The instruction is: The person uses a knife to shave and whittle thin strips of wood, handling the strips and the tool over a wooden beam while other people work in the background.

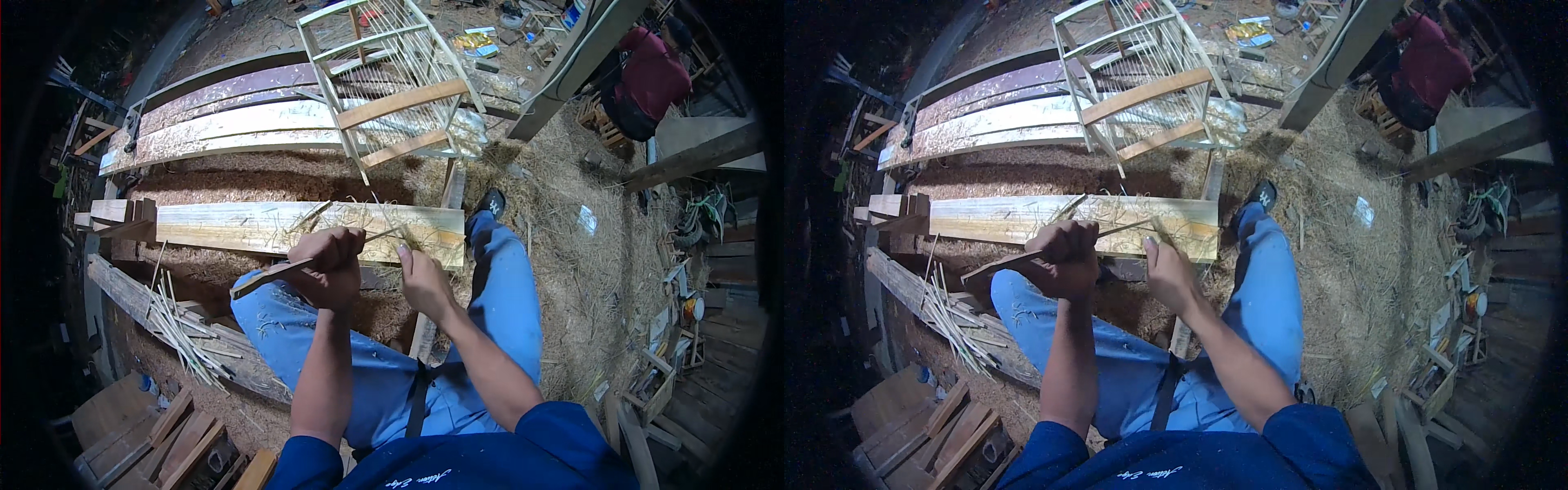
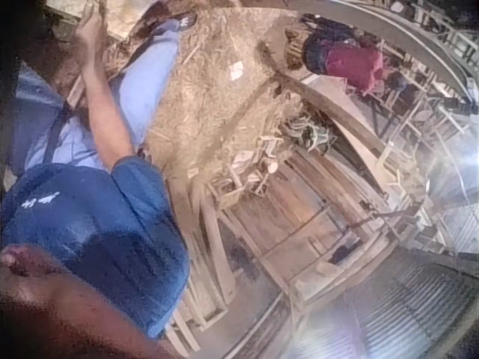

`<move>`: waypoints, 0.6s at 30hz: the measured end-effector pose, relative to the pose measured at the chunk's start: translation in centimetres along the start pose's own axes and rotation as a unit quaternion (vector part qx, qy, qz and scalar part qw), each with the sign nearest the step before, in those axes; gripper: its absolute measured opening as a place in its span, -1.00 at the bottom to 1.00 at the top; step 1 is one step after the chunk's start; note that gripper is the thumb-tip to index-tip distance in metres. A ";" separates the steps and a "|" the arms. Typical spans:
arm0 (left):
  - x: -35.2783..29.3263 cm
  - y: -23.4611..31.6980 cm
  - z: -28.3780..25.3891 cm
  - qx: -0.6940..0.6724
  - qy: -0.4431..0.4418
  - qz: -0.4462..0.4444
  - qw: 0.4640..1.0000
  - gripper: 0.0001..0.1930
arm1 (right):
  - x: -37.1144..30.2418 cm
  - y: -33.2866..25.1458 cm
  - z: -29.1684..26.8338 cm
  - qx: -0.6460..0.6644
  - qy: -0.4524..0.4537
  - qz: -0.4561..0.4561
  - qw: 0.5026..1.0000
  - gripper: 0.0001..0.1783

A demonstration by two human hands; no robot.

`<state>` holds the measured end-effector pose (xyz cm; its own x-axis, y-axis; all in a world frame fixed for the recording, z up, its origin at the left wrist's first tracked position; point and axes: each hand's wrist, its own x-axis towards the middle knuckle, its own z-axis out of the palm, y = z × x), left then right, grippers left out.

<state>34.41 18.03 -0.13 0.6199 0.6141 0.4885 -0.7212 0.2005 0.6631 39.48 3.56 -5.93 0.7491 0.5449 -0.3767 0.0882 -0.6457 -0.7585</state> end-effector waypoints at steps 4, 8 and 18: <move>0.0 0.2 0.3 -0.001 -0.009 -0.002 1.000 -0.23 | 0.8 0.4 -0.8 -0.006 -0.065 0.069 0.995 -0.47; 0.1 0.0 0.8 0.011 -0.001 -0.006 1.000 -0.22 | -0.3 0.5 0.0 0.020 -0.038 0.049 0.998 -0.40; 0.3 0.0 1.6 0.057 0.125 0.071 0.988 -0.54 | 1.3 3.7 1.9 -0.016 0.003 0.087 0.996 -0.28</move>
<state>35.11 17.02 0.88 0.4094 0.8022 0.4346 -0.7466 0.0208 0.6649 39.53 2.85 -10.26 0.7588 0.4203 -0.4976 -0.0225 -0.7466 -0.6649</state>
